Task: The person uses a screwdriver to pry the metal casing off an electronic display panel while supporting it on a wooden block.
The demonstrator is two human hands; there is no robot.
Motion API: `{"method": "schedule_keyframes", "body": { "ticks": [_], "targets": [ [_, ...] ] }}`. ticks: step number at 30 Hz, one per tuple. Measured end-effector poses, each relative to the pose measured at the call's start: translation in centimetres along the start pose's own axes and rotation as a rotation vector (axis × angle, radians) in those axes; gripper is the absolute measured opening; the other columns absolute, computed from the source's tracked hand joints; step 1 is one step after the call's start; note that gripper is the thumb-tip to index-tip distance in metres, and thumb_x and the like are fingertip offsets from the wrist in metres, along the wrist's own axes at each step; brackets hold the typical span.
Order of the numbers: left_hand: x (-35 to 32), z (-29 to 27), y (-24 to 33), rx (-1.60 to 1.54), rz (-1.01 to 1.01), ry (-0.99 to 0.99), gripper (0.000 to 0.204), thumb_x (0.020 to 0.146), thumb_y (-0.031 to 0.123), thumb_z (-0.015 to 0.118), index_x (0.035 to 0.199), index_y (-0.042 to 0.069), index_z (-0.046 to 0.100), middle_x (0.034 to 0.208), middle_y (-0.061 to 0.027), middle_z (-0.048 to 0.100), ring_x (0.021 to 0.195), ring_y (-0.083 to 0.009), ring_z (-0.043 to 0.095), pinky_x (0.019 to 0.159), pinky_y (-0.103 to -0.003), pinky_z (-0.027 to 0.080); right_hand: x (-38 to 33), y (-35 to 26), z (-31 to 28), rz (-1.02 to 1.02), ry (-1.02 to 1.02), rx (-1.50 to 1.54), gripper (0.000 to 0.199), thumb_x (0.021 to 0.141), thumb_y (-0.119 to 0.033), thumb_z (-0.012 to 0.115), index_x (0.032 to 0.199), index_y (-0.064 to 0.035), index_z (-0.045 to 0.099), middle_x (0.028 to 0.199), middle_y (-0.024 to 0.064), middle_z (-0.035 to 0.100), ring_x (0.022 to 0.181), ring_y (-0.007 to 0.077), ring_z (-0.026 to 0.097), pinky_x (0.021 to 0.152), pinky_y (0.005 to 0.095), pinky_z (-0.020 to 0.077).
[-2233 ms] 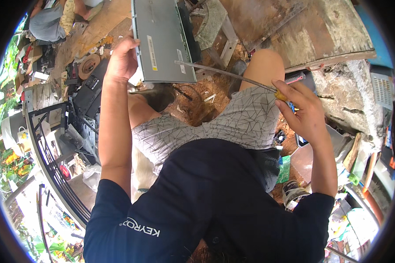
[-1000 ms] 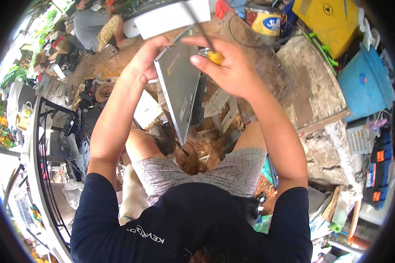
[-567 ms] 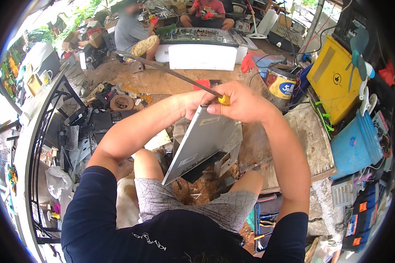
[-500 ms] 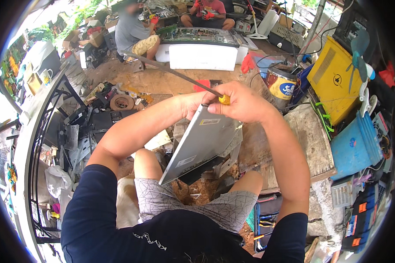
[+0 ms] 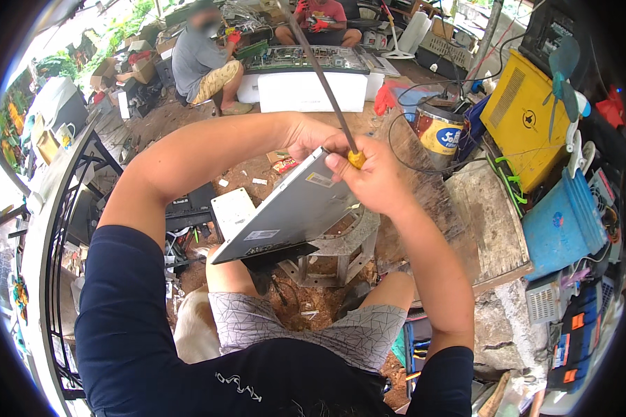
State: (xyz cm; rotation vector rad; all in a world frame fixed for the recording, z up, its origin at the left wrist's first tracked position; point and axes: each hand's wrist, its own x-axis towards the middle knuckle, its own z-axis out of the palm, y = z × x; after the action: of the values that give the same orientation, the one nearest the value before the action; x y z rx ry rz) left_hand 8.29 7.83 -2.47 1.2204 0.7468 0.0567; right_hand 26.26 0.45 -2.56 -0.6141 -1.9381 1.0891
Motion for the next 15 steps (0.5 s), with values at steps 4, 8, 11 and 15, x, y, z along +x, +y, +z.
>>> {"method": "schedule_keyframes", "body": {
  "ticks": [4, 8, 11, 15],
  "targets": [
    [0.0, 0.2, 1.3, 0.008, -0.060, -0.162, 0.031, 0.094, 0.044, 0.056, 0.100, 0.014, 0.063, 0.078, -0.0012, 0.064, 0.066, -0.0108, 0.062, 0.059, -0.028, 0.053, -0.6, 0.4, 0.3, -0.057, 0.085, 0.066, 0.017, 0.090, -0.010, 0.067, 0.104, -0.0003, 0.065, 0.081, 0.0051, 0.068, 0.067, 0.0097, 0.062, 0.061, 0.0271, 0.0517],
    [1.9, -0.4, 1.4, 0.164, -0.050, 0.136, 0.042, 0.097, 0.042, 0.051, 0.110, 0.004, 0.062, 0.090, -0.0057, 0.069, 0.077, -0.0142, 0.066, 0.071, -0.030, 0.055, -1.1, 1.1, -0.9, -0.016, 0.200, -0.096, 0.017, 0.091, -0.010, 0.066, 0.105, -0.0006, 0.065, 0.083, 0.0042, 0.068, 0.068, 0.0091, 0.062, 0.062, 0.0263, 0.0510],
    [-0.9, 1.0, 5.1, 0.428, -0.024, 0.371, 0.058, 0.098, 0.052, 0.044, 0.123, 0.003, 0.060, 0.100, -0.0098, 0.069, 0.089, -0.0186, 0.067, 0.083, -0.029, 0.052, -2.0, 1.4, -3.9, 0.023, 0.204, -0.105, 0.024, 0.091, -0.014, 0.068, 0.109, 0.0002, 0.064, 0.086, 0.0026, 0.066, 0.068, 0.0086, 0.061, 0.062, 0.0236, 0.0481],
    [-6.6, 4.1, 4.7, 0.685, 0.166, 0.423, 0.058, 0.097, 0.055, 0.045, 0.124, 0.005, 0.059, 0.100, -0.0082, 0.068, 0.088, -0.0149, 0.064, 0.082, -0.028, 0.051, -3.2, 2.7, -7.5, 0.094, 0.265, 0.009, 0.027, 0.091, -0.019, 0.069, 0.112, -0.0031, 0.064, 0.086, 0.0014, 0.066, 0.070, 0.0094, 0.062, 0.061, 0.0228, 0.0462]
  ]
}}
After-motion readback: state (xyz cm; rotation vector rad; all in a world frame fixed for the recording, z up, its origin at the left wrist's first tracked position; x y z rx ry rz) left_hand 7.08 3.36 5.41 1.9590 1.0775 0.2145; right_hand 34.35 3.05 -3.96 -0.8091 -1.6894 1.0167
